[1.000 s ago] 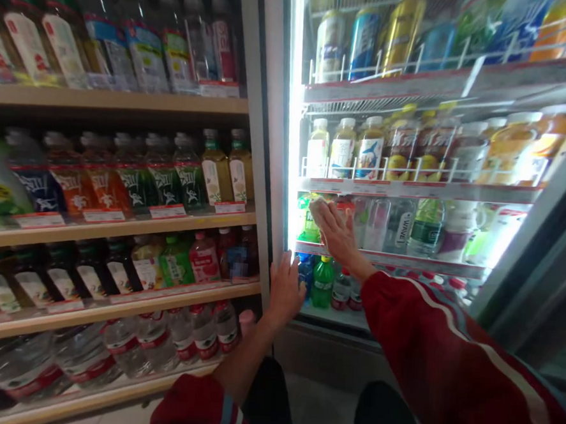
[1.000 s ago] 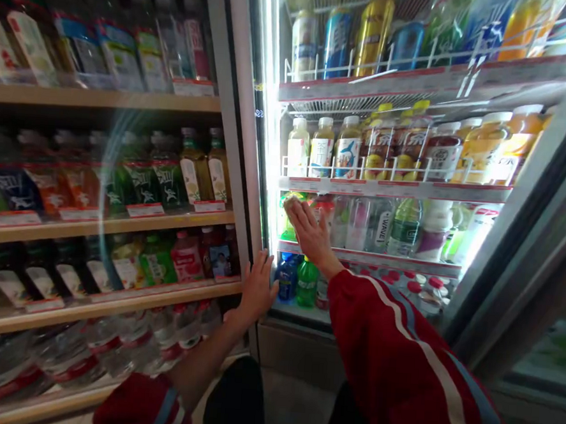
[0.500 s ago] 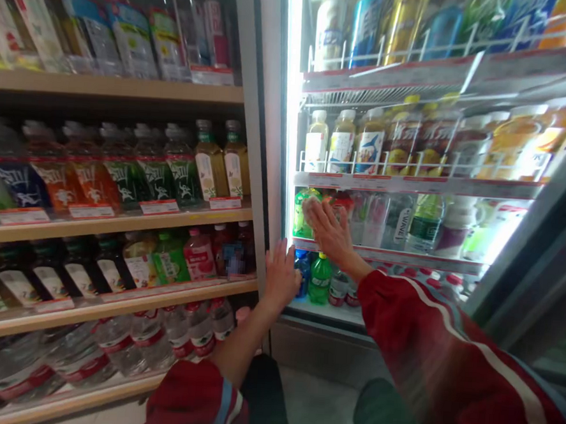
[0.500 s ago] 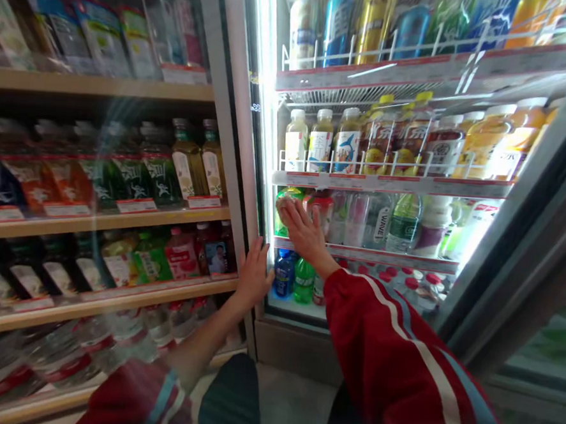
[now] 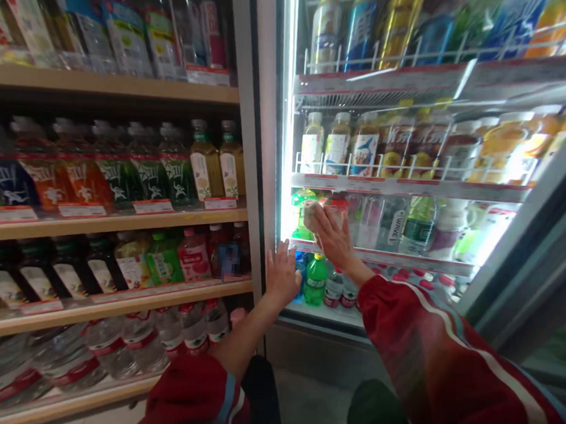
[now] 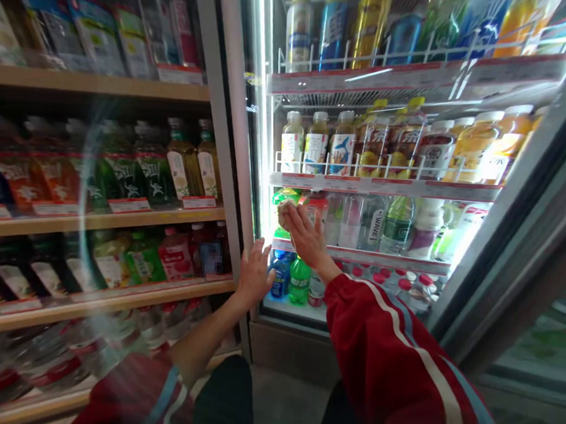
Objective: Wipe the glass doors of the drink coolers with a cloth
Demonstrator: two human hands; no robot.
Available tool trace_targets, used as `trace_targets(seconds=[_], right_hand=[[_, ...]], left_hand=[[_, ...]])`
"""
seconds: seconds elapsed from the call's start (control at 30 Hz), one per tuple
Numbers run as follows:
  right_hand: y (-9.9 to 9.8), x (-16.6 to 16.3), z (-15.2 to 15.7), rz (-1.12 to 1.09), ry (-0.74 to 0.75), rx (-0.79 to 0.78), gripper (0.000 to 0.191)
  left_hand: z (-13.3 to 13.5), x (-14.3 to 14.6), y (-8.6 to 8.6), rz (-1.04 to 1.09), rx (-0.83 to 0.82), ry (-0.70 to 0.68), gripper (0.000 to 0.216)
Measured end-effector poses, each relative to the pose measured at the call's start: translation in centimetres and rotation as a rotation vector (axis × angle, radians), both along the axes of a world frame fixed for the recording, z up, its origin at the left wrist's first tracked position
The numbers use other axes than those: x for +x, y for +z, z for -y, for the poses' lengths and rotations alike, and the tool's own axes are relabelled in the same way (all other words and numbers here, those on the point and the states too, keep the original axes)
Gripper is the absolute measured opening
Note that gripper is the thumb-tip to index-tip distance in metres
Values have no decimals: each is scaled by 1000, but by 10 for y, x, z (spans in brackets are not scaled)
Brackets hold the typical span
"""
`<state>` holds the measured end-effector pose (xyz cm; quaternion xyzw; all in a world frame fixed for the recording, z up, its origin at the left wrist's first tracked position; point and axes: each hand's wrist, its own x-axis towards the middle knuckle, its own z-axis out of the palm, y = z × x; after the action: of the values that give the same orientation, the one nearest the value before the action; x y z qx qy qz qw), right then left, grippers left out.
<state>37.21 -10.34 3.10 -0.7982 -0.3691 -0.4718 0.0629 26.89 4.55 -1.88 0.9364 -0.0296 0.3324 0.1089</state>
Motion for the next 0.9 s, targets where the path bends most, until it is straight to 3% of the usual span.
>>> trace_targets(seconds=[0.27,0.43,0.53,0.63,0.73,0.83,0.9], right_hand=[[26,2,-17,88,107,-184,67],[15,5,-25,56,130,-179,60],[8,4,-17,12,156,-164,52],[6,-4,-9,-32,171,-40,46],[1,-17,-7,-132,209,176,47],[-13,-33,-9,-330,305,367,55],[-24,-42,-10,-476,345,455,59]], left_hand=[[10,1,-6,-67,4,-41,61],[10,-1,-5,-89,-25,-58,64],[10,-2,-4,-96,-128,-79,62],[11,2,4,-9,-403,-133,58],[21,10,23,77,-852,-262,51],[36,16,43,-2,-1348,-439,38],[45,16,51,-36,-1567,-509,29]])
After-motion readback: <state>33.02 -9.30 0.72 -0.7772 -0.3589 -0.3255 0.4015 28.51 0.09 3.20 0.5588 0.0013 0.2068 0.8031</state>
